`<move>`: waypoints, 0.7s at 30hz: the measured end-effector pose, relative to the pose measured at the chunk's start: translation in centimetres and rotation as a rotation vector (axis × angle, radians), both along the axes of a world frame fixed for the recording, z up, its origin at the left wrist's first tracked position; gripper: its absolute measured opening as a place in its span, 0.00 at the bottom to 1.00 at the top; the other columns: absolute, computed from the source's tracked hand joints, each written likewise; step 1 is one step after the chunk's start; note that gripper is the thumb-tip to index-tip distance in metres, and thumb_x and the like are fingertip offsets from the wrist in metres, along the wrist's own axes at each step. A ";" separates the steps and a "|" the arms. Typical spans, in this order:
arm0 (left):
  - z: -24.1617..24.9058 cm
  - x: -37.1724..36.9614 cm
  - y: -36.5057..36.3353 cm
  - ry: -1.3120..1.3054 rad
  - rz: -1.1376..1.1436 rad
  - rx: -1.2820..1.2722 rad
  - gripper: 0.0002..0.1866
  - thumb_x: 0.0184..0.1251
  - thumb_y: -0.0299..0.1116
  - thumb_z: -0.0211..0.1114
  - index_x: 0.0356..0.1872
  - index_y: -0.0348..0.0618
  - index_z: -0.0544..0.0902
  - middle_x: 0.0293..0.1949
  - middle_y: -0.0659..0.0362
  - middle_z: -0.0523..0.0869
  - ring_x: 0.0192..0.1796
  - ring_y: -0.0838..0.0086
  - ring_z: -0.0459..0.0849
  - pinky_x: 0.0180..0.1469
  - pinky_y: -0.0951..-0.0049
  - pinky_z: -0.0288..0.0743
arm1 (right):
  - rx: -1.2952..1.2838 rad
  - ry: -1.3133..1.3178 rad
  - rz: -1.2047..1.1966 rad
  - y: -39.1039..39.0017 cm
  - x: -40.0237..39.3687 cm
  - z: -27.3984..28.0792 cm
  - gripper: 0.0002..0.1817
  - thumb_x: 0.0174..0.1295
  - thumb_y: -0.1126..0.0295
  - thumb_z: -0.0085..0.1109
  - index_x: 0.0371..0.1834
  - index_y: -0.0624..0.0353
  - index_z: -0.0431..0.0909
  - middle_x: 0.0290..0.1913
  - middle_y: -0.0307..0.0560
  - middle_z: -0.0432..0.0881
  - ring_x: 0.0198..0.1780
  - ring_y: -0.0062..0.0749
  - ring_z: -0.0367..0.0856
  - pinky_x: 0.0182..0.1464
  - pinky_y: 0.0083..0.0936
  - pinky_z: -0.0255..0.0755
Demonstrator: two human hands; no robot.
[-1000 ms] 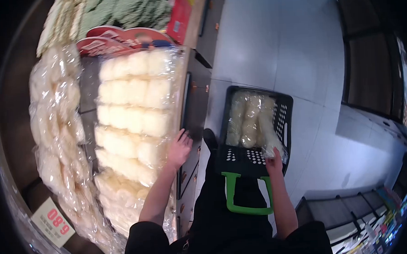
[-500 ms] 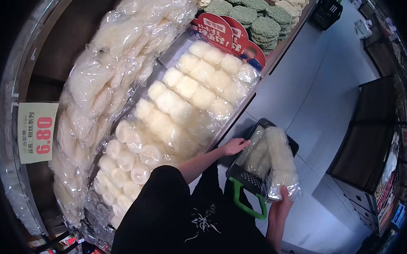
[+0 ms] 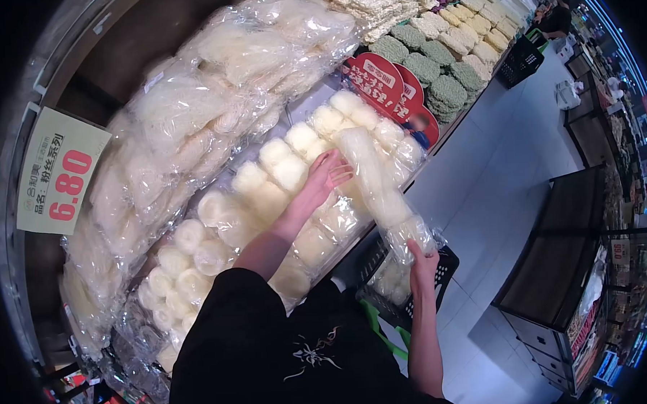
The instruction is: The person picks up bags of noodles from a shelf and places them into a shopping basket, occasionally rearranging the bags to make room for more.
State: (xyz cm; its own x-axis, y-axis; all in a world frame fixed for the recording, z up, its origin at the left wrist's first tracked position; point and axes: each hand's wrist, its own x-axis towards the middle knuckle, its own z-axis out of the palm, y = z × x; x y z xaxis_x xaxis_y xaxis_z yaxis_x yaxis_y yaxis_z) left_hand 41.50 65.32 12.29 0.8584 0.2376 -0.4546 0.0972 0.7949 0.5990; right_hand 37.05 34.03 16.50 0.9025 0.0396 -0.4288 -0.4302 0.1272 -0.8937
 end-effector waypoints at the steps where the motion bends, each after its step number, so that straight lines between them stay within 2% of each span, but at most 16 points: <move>1: -0.3 0.6 1.5 -0.001 0.002 0.000 0.27 0.67 0.44 0.66 0.60 0.44 0.65 0.47 0.54 0.78 0.46 0.67 0.82 0.49 0.62 0.83 | 0.018 -0.004 0.030 1.4 1.1 -0.5 0.23 0.52 0.73 0.73 0.50 0.69 0.78 0.44 0.47 0.84 0.42 0.28 0.83 0.48 0.24 0.75; 3: -1.8 1.7 4.1 0.081 -0.032 0.176 0.31 0.61 0.43 0.71 0.59 0.42 0.66 0.39 0.54 0.78 0.40 0.66 0.83 0.48 0.61 0.84 | 0.065 -0.032 0.078 4.4 3.0 -1.9 0.22 0.52 0.72 0.73 0.49 0.69 0.78 0.43 0.47 0.84 0.41 0.28 0.83 0.47 0.24 0.75; 5: -2.8 2.6 6.3 0.114 -0.059 0.120 0.30 0.61 0.41 0.71 0.58 0.40 0.67 0.39 0.54 0.78 0.39 0.67 0.83 0.48 0.61 0.84 | 0.109 -0.070 0.130 6.5 5.2 -3.2 0.22 0.51 0.72 0.74 0.48 0.70 0.78 0.43 0.46 0.84 0.41 0.28 0.83 0.47 0.24 0.75; 7: -2.7 2.9 7.0 0.146 -0.088 0.066 0.28 0.61 0.39 0.71 0.56 0.38 0.69 0.39 0.54 0.77 0.37 0.68 0.82 0.47 0.62 0.84 | -0.231 -0.101 0.397 7.7 7.0 -5.0 0.22 0.50 0.70 0.75 0.45 0.69 0.79 0.41 0.46 0.84 0.40 0.30 0.82 0.46 0.24 0.74; 9: -2.7 3.2 6.9 0.297 0.006 0.410 0.25 0.57 0.37 0.72 0.53 0.38 0.73 0.41 0.56 0.77 0.33 0.69 0.80 0.46 0.64 0.83 | -0.323 -0.084 0.402 8.3 7.7 -7.5 0.24 0.50 0.69 0.75 0.46 0.70 0.78 0.42 0.47 0.84 0.40 0.31 0.82 0.47 0.24 0.74; 10: -3.0 3.4 7.2 0.291 0.008 0.405 0.25 0.57 0.37 0.72 0.53 0.38 0.73 0.41 0.56 0.77 0.33 0.69 0.80 0.46 0.64 0.83 | -0.414 -0.068 0.405 8.4 8.2 -8.6 0.25 0.50 0.68 0.75 0.48 0.71 0.77 0.43 0.49 0.84 0.41 0.32 0.82 0.47 0.25 0.74; 12: -4.2 4.2 8.4 0.230 -0.077 1.107 0.25 0.53 0.34 0.73 0.51 0.37 0.75 0.44 0.54 0.78 0.37 0.65 0.80 0.49 0.62 0.80 | -0.374 -0.060 0.319 8.7 8.3 -9.6 0.28 0.51 0.67 0.74 0.51 0.71 0.74 0.46 0.51 0.83 0.45 0.34 0.81 0.50 0.27 0.73; 13: -4.8 4.8 9.0 0.226 -0.075 1.100 0.25 0.53 0.34 0.73 0.51 0.37 0.75 0.44 0.54 0.78 0.37 0.65 0.80 0.49 0.62 0.80 | -0.327 -0.045 0.232 8.7 8.2 -10.1 0.30 0.52 0.67 0.74 0.54 0.71 0.72 0.49 0.53 0.81 0.48 0.36 0.80 0.52 0.28 0.72; 15: -4.9 5.9 10.0 0.174 -0.099 1.651 0.31 0.50 0.37 0.75 0.55 0.37 0.74 0.47 0.51 0.79 0.47 0.58 0.80 0.57 0.60 0.73 | -0.361 0.024 0.196 9.0 8.1 -10.0 0.32 0.53 0.67 0.73 0.57 0.70 0.69 0.52 0.54 0.79 0.51 0.37 0.78 0.55 0.30 0.70; 16: -5.0 6.6 10.3 0.173 -0.094 1.644 0.31 0.50 0.37 0.75 0.55 0.37 0.74 0.47 0.51 0.79 0.47 0.58 0.80 0.57 0.60 0.73 | -0.386 0.094 0.158 9.2 8.2 -9.9 0.34 0.54 0.67 0.72 0.61 0.70 0.66 0.56 0.56 0.77 0.55 0.38 0.76 0.58 0.31 0.69; 18: -4.8 7.9 10.8 0.245 0.122 1.943 0.37 0.51 0.47 0.74 0.60 0.37 0.72 0.54 0.47 0.78 0.59 0.54 0.75 0.65 0.61 0.66 | -0.370 0.089 0.160 9.2 8.1 -11.0 0.34 0.54 0.67 0.71 0.62 0.69 0.66 0.58 0.55 0.76 0.57 0.39 0.75 0.60 0.31 0.67; 19: -4.5 8.8 11.5 0.245 0.125 1.939 0.37 0.51 0.47 0.74 0.60 0.37 0.72 0.54 0.47 0.78 0.59 0.54 0.75 0.65 0.61 0.66 | -0.345 0.088 0.156 9.2 8.1 -11.5 0.34 0.55 0.67 0.70 0.63 0.68 0.65 0.59 0.55 0.75 0.59 0.40 0.74 0.61 0.32 0.66; 21: -3.9 10.3 12.7 0.303 -0.411 1.546 0.45 0.48 0.59 0.73 0.63 0.39 0.72 0.60 0.46 0.76 0.64 0.52 0.71 0.67 0.60 0.64 | -0.366 0.069 0.138 9.5 8.0 -11.6 0.33 0.57 0.67 0.69 0.62 0.69 0.65 0.58 0.56 0.75 0.58 0.39 0.75 0.59 0.31 0.68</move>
